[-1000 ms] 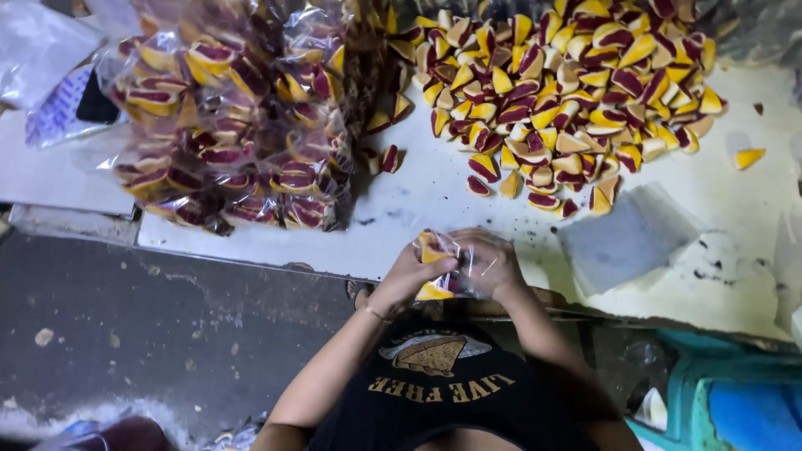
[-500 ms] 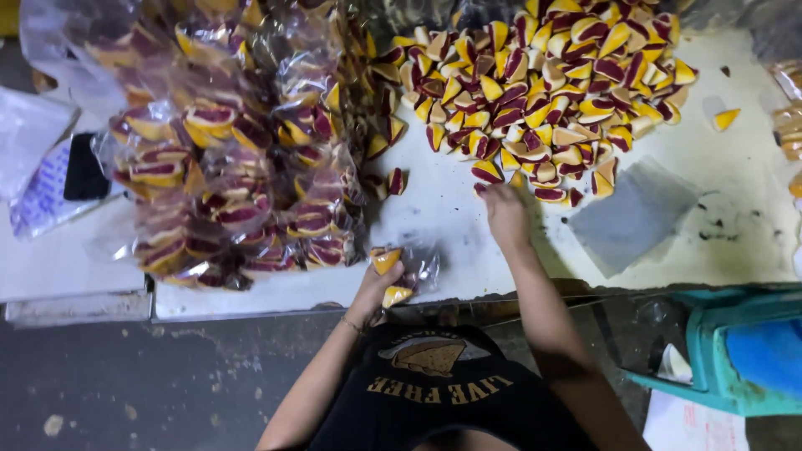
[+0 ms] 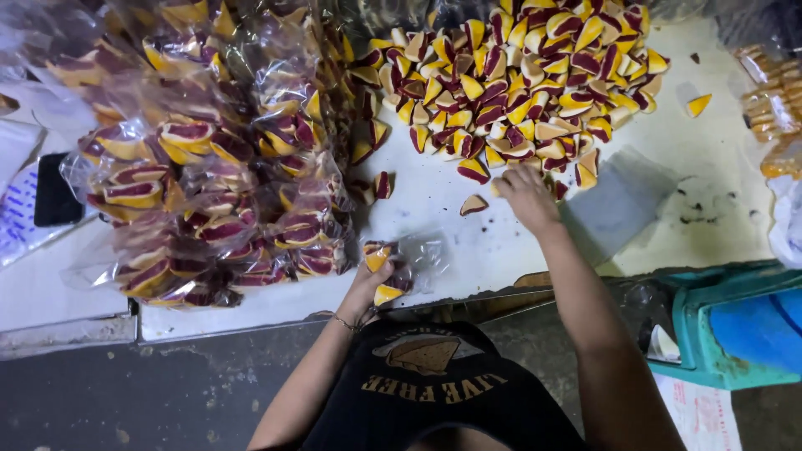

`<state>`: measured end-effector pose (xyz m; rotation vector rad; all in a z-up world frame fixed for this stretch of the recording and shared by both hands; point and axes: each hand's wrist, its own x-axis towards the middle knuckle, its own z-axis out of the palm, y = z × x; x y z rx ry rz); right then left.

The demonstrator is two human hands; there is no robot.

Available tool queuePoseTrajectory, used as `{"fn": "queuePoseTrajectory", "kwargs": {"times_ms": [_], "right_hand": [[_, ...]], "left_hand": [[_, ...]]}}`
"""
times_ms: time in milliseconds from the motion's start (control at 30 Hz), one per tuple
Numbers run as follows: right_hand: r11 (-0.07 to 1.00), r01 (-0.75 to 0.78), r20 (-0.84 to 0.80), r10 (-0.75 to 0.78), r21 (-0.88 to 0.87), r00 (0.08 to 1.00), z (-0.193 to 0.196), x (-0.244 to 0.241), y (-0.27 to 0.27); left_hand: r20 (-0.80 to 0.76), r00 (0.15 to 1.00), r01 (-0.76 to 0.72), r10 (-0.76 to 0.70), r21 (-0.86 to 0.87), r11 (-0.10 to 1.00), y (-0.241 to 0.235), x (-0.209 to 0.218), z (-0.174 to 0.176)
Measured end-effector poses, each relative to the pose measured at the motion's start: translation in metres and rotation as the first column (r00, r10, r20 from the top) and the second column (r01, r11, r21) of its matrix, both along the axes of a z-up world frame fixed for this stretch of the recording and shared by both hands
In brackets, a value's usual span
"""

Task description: The person places small, triangular, two-toned snacks into clear plastic bags on a white table. They repeatedly pick up snacks and put them into bags, then set the filled bags aside.

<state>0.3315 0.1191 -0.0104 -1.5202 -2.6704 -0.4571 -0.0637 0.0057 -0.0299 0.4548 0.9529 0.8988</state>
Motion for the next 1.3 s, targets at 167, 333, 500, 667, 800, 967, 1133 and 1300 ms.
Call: {"fn": "queuePoseTrajectory", "kwargs": {"times_ms": [167,333,500,667,800,967,1133,1300], "right_hand": [[0.997,0.06,-0.249,-0.046,0.049,0.967,-0.068,0.003,-0.005],[0.979,0.079,-0.471,0.02,0.19,0.882,-0.045,-0.027,-0.025],[0.951,0.023,-0.53,0.151,0.308,0.834,-0.053,-0.007,-0.033],[0.958,0.065,-0.712,0.161,0.279,0.683,-0.056,-0.026,-0.02],[0.956,-0.116,-0.747,0.284,0.27,0.601,-0.03,-0.072,-0.037],[0.93,-0.151,-0.521,0.317,0.336,0.793,-0.017,-0.056,-0.033],[0.969,-0.034,-0.538,0.165,0.245,0.827,-0.061,-0.03,-0.002],[0.926,-0.121,-0.444,0.283,0.358,0.85,-0.035,-0.028,-0.014]], "left_hand": [[0.024,0.989,-0.148,0.148,-0.021,0.989,-0.01,0.027,0.03],[-0.026,0.969,-0.246,0.244,-0.08,0.966,-0.034,0.052,-0.005],[-0.083,0.937,-0.344,0.34,-0.029,0.939,-0.056,0.073,0.01],[-0.167,0.912,-0.368,0.374,0.067,0.927,-0.069,0.062,-0.091],[-0.115,0.89,-0.431,0.442,0.109,0.896,-0.075,0.09,-0.024],[-0.142,0.88,-0.434,0.452,0.143,0.889,-0.079,0.095,-0.034],[-0.062,0.881,-0.451,0.47,0.194,0.871,-0.069,0.119,0.02],[-0.042,0.883,-0.445,0.468,0.243,0.862,-0.047,0.115,-0.052]]}}
